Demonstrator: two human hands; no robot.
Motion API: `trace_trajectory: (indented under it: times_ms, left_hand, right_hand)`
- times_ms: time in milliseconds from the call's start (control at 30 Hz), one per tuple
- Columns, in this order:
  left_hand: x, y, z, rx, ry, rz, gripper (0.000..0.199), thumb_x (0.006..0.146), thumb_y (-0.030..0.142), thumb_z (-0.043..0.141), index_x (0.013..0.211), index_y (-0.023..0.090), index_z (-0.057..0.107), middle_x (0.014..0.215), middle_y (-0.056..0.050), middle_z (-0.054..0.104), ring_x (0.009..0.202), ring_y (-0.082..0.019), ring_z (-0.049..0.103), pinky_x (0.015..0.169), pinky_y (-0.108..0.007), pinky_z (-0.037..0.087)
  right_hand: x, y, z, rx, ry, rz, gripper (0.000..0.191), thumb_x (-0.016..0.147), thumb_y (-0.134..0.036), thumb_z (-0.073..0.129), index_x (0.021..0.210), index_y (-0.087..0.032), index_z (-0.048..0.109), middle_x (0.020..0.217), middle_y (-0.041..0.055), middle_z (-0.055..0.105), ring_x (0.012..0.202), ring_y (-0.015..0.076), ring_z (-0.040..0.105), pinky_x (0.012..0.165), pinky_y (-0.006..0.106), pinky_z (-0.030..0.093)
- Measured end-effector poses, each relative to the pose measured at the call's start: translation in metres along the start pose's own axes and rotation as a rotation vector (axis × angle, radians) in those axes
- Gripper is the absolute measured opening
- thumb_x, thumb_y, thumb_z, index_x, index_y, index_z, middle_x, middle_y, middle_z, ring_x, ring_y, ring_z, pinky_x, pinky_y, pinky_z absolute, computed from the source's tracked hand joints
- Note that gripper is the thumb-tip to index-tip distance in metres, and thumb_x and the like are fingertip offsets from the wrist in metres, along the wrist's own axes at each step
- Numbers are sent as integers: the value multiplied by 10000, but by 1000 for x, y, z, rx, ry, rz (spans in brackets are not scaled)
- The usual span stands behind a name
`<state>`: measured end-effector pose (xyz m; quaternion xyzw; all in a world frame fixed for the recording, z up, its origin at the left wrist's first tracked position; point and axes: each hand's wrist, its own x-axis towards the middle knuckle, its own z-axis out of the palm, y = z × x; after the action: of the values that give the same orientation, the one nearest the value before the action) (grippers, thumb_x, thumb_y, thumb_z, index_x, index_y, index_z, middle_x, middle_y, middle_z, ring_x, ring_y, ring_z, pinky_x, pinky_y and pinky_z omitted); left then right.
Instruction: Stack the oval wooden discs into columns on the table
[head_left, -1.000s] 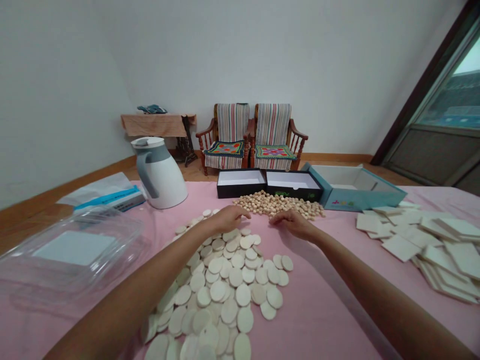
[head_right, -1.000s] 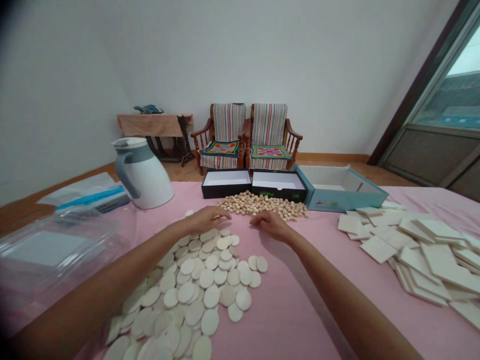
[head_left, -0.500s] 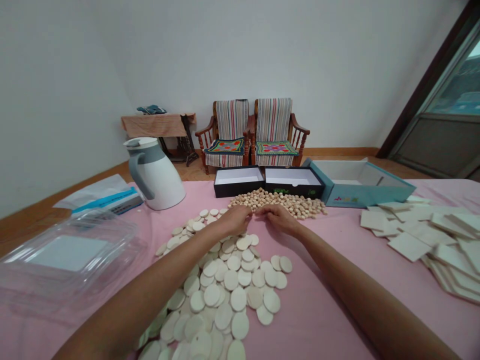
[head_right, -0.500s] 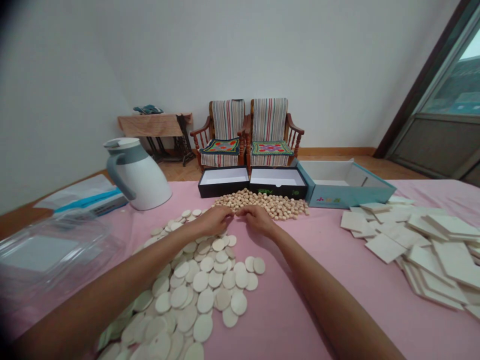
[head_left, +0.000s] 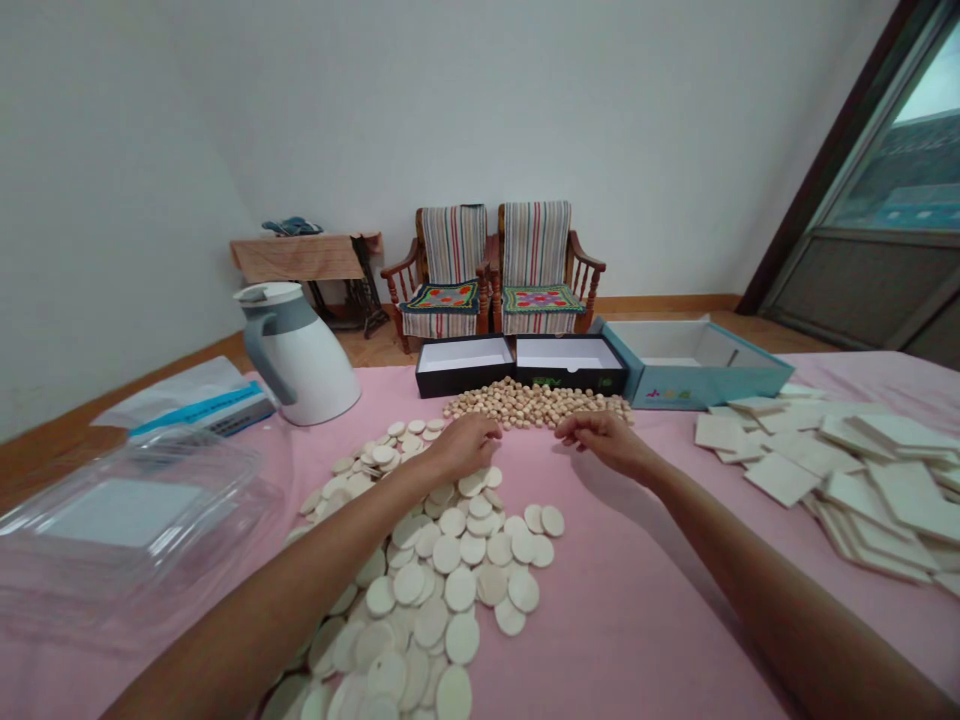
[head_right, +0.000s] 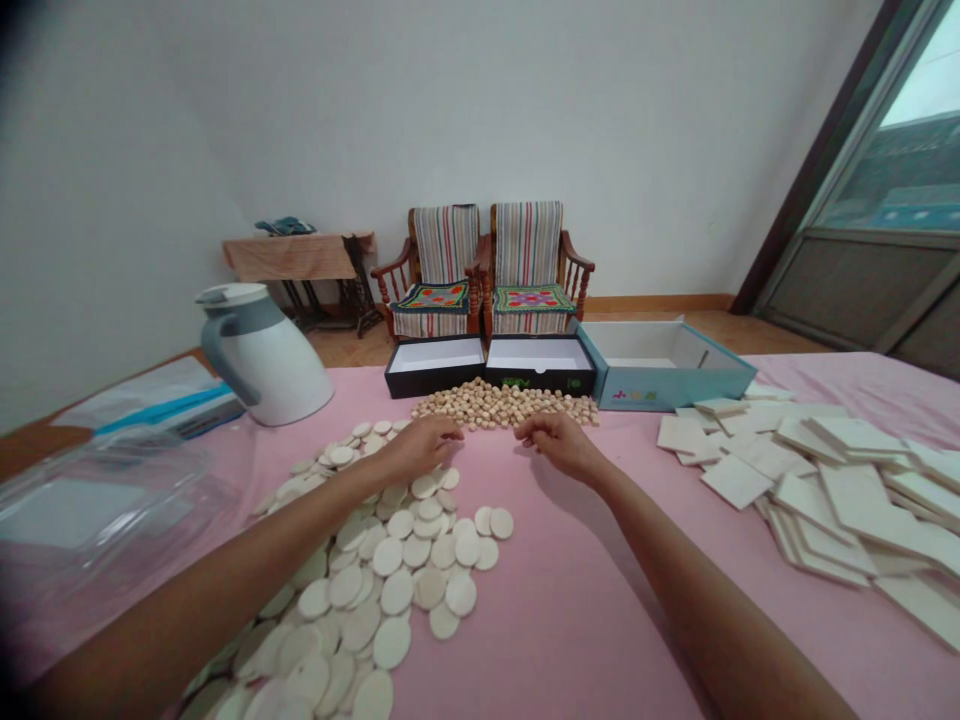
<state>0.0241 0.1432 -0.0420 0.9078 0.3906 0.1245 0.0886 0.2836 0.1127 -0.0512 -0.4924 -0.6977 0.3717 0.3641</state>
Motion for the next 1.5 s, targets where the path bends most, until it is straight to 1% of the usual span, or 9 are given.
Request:
trace_trajectory:
  times_ms: [167,333,533,700,867,1067,1233,1367,1500]
  left_hand:
    - [-31,25,-8,-29,-103,125,222,859,327,549,980,180,664,993,-67,653,930,-190,579,830,-276,427]
    - [-53,41,-10,31,-124,159,310,863,456,521,1000,193,610,998,-75,590,902,-208,541,788,-313,423]
    - [-59,42,-13,89,-89,133,197,799,342,584,920,188,569,960,-55,525,871,-197,504,766,-298,407]
    - [-60,35,-16,121,-85,173,227,721,281,624,915,183,557,903,-42,504,827,-190,490,715,-278,395]
    - [-68,29,-16,101,-89,216,172,757,216,561,927,187,566,894,-42,545,842,-187,506,759,-281,390]
    - [-78,11,-22,107,-30,149,121,801,153,475,866,187,571,846,-36,594,816,-182,528,770,-300,386]
    - [-85,-11,-31,83,40,82,151,853,169,454,914,188,590,903,-37,632,886,-187,554,829,-311,403]
    - [-95,-9,-46,63,189,-18,297,915,177,362,1178,140,495,1183,-112,562,1111,-220,480,966,-369,357]
    - [-122,17,-63,14,194,14,293,933,317,398,1154,172,524,1184,-94,568,1144,-211,472,1007,-359,347]
  right_hand:
    - [-40,-34,14,-252,-315,-67,302,767,-269,561,1042,-183,654,986,71,655,755,148,601,660,266,476]
    - [-72,-56,35,-440,-410,-110,584,646,-233,701,1210,-226,549,1042,63,538,815,157,543,728,272,438]
    - [-79,-58,65,-490,-303,-76,427,664,-229,666,1078,-190,569,1034,60,463,766,138,509,706,263,400]
    - [-78,-60,78,-494,-222,-41,463,612,-153,638,1057,-171,511,994,62,474,783,155,496,686,262,377]
    - [-71,-68,98,-425,-164,-15,413,644,-133,580,1037,-176,461,882,34,535,750,153,499,649,250,357]
    - [-52,-77,131,-501,-98,7,267,665,-112,550,927,-164,543,892,63,556,846,184,517,722,272,382]
    - [-27,-92,150,-486,-119,-46,370,697,-82,534,1064,-119,562,982,109,566,920,197,538,796,297,419]
    - [-16,-102,145,-410,-126,-158,462,709,-88,573,1167,-128,525,1113,122,537,950,184,552,855,315,430]
    - [-41,-99,116,-363,-50,-272,326,806,-200,550,1125,-141,537,1104,121,536,935,187,561,839,343,454]
